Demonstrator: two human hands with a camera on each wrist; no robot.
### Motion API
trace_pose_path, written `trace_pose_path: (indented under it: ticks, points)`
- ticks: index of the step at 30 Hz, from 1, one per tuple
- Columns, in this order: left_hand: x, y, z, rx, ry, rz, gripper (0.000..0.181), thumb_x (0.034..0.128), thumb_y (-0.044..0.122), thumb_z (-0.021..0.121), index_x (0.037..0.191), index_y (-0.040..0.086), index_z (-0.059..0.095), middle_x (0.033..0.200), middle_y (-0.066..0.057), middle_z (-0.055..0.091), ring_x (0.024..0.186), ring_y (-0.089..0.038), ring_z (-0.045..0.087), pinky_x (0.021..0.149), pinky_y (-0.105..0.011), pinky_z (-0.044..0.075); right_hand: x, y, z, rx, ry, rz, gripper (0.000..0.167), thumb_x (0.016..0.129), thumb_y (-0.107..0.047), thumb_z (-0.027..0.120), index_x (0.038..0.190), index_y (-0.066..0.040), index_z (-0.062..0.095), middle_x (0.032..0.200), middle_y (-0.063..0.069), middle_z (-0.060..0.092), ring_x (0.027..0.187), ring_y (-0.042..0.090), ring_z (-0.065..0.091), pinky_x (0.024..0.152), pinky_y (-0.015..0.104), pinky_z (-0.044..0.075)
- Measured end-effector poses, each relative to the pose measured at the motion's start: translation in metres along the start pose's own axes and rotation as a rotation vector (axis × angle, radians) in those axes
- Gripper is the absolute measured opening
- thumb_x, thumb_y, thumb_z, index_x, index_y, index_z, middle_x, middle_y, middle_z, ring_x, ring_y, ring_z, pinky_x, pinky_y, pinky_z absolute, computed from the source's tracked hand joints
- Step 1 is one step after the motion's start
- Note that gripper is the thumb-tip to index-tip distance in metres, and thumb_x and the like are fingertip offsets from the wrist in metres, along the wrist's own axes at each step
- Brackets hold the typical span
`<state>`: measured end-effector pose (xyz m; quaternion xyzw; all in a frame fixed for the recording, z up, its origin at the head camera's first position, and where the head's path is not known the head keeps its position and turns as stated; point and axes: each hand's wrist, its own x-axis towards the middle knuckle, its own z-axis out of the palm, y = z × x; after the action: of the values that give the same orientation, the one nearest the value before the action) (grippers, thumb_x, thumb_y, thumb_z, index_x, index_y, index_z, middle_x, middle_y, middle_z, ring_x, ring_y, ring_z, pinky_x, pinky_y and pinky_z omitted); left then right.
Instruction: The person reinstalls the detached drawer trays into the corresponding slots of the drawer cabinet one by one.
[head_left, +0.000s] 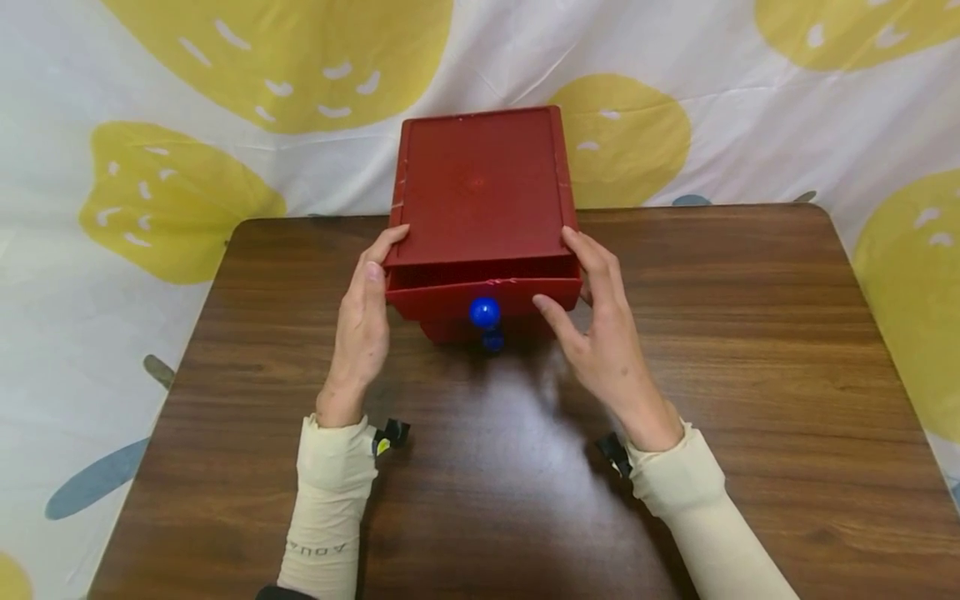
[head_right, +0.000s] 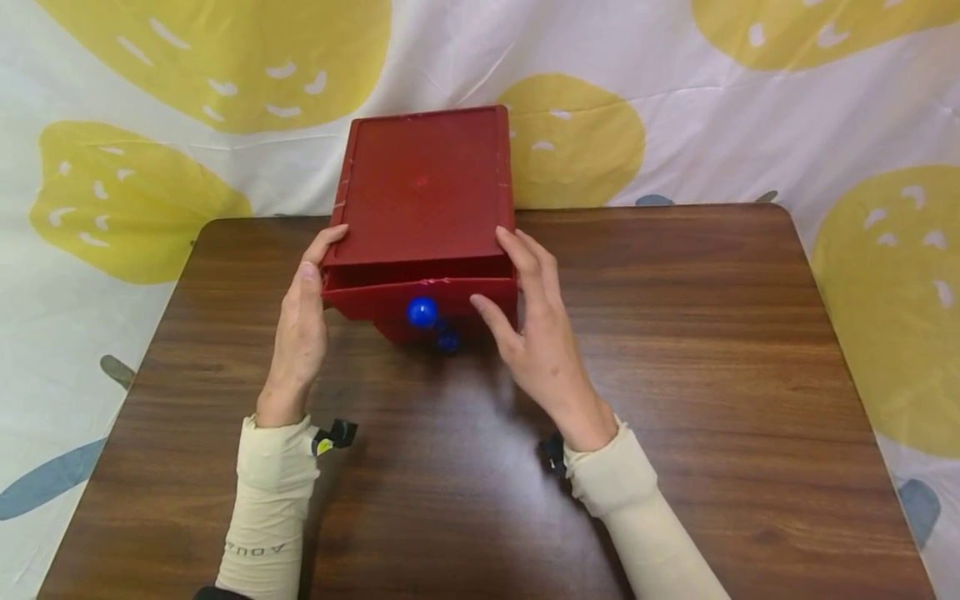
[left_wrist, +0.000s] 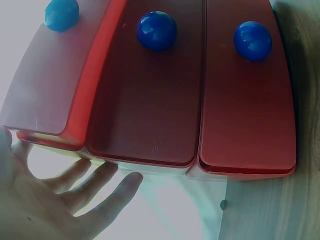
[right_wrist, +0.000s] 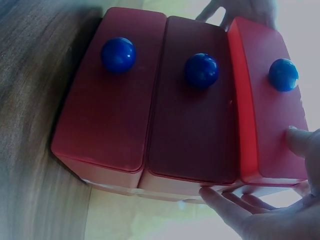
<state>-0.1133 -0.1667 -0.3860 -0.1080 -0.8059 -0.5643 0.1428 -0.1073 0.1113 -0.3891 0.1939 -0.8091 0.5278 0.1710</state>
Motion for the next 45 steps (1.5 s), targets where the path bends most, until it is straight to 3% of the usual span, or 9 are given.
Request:
trace_pose_path:
  ticks: [2, 5, 10, 17, 24, 31, 45]
  points:
    - [0.001, 0.000, 0.000, 0.008, 0.003, 0.008, 0.047, 0.1123, 0.049, 0.029, 0.152, 0.037, 0.051, 0.156, 0.011, 0.050, 0.143, -0.011, 0.047, 0.121, -0.037, 0.037, 0.001, 0.001, 0.001, 0.005, 0.006, -0.001, 0.077, 0.093, -0.006, 0.076, 0.160, -0.018, 0.039, 0.160, 0.009, 0.041, 0.141, 0.022, 0.052, 0.105, 0.029, 0.052]
    - [0.001, -0.001, -0.001, 0.030, 0.010, 0.016, 0.049, 0.1122, 0.052, 0.027, 0.152, 0.037, 0.051, 0.157, 0.012, 0.050, 0.145, -0.010, 0.046, 0.122, -0.032, 0.035, 0.002, 0.004, 0.004, 0.013, 0.016, -0.004, 0.075, 0.094, -0.005, 0.075, 0.159, -0.018, 0.040, 0.159, 0.008, 0.042, 0.134, 0.023, 0.059, 0.104, 0.027, 0.052]
    - [-0.001, -0.001, -0.002, 0.049, 0.014, 0.009, 0.051, 0.1112, 0.056, 0.025, 0.152, 0.038, 0.051, 0.156, 0.013, 0.050, 0.145, -0.009, 0.045, 0.122, -0.033, 0.034, 0.004, 0.006, 0.008, 0.015, 0.033, -0.011, 0.070, 0.096, -0.005, 0.072, 0.157, -0.018, 0.042, 0.158, 0.008, 0.043, 0.139, 0.021, 0.053, 0.104, 0.033, 0.054]
    - [-0.002, 0.001, -0.004, 0.079, 0.035, 0.019, 0.048, 0.1119, 0.052, 0.030, 0.151, 0.037, 0.052, 0.155, 0.013, 0.051, 0.146, -0.008, 0.045, 0.123, -0.032, 0.033, 0.007, 0.009, 0.014, 0.030, 0.071, -0.038, 0.064, 0.097, -0.005, 0.072, 0.154, -0.016, 0.045, 0.154, 0.009, 0.046, 0.138, 0.020, 0.051, 0.102, 0.025, 0.054]
    - [-0.002, 0.001, -0.006, 0.079, 0.043, 0.014, 0.043, 0.1133, 0.043, 0.033, 0.151, 0.035, 0.053, 0.155, 0.012, 0.052, 0.144, -0.010, 0.047, 0.121, -0.029, 0.034, 0.010, 0.013, 0.020, -0.011, 0.095, -0.064, 0.061, 0.097, -0.009, 0.072, 0.152, -0.016, 0.045, 0.150, 0.013, 0.047, 0.136, 0.021, 0.053, 0.099, 0.032, 0.056]
    - [-0.001, 0.000, -0.007, 0.069, 0.037, 0.012, 0.042, 0.1135, 0.038, 0.036, 0.152, 0.035, 0.052, 0.154, 0.011, 0.052, 0.142, -0.011, 0.048, 0.119, -0.030, 0.036, 0.010, 0.016, 0.021, -0.073, 0.122, -0.086, 0.060, 0.097, -0.013, 0.073, 0.151, -0.017, 0.046, 0.148, 0.015, 0.048, 0.131, 0.023, 0.057, 0.095, 0.029, 0.054]
    - [0.000, -0.002, -0.006, 0.079, 0.038, 0.008, 0.040, 0.1130, 0.033, 0.041, 0.152, 0.035, 0.052, 0.153, 0.009, 0.053, 0.136, -0.011, 0.052, 0.112, -0.027, 0.041, 0.008, 0.014, 0.024, -0.156, 0.166, -0.069, 0.059, 0.098, -0.022, 0.073, 0.150, -0.021, 0.046, 0.146, 0.013, 0.052, 0.108, 0.025, 0.071, 0.093, 0.040, 0.060]
